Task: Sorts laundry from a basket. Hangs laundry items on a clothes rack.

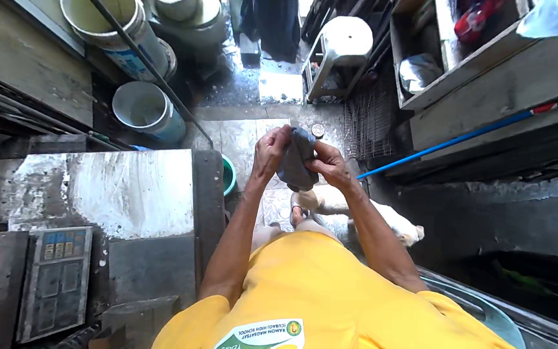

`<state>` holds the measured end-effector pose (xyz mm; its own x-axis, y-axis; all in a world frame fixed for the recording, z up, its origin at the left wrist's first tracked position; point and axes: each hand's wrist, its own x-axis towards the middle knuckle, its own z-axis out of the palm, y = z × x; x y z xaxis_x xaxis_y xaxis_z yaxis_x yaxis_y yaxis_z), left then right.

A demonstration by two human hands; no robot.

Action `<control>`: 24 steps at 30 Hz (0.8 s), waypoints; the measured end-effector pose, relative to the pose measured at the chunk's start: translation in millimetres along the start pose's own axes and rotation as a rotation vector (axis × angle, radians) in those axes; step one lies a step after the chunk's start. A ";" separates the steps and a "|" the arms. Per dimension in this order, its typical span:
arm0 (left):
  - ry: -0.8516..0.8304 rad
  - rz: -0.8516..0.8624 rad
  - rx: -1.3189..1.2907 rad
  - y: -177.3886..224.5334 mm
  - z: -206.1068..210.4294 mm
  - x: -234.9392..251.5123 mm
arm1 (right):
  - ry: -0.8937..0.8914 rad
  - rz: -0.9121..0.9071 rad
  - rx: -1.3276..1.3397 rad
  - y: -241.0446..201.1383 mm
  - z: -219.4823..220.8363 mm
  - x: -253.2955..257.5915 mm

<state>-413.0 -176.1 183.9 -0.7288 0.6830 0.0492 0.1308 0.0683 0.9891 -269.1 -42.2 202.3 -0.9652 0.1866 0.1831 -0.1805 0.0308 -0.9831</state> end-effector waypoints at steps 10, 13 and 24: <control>0.110 0.312 0.234 12.9 40.6 49.5 | 0.042 -0.092 -0.030 19.7 -80.6 58.4; 0.118 0.331 0.170 11.1 54.8 63.7 | 0.074 -0.143 0.003 26.6 -101.2 70.6; 0.124 0.267 -0.090 47.9 70.2 121.7 | 0.243 -0.371 0.008 23.0 -146.3 122.0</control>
<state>-448.3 -38.7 227.5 -0.7537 0.5739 0.3203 0.2728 -0.1702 0.9469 -363.4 124.9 201.4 -0.7626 0.3899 0.5161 -0.5087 0.1314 -0.8509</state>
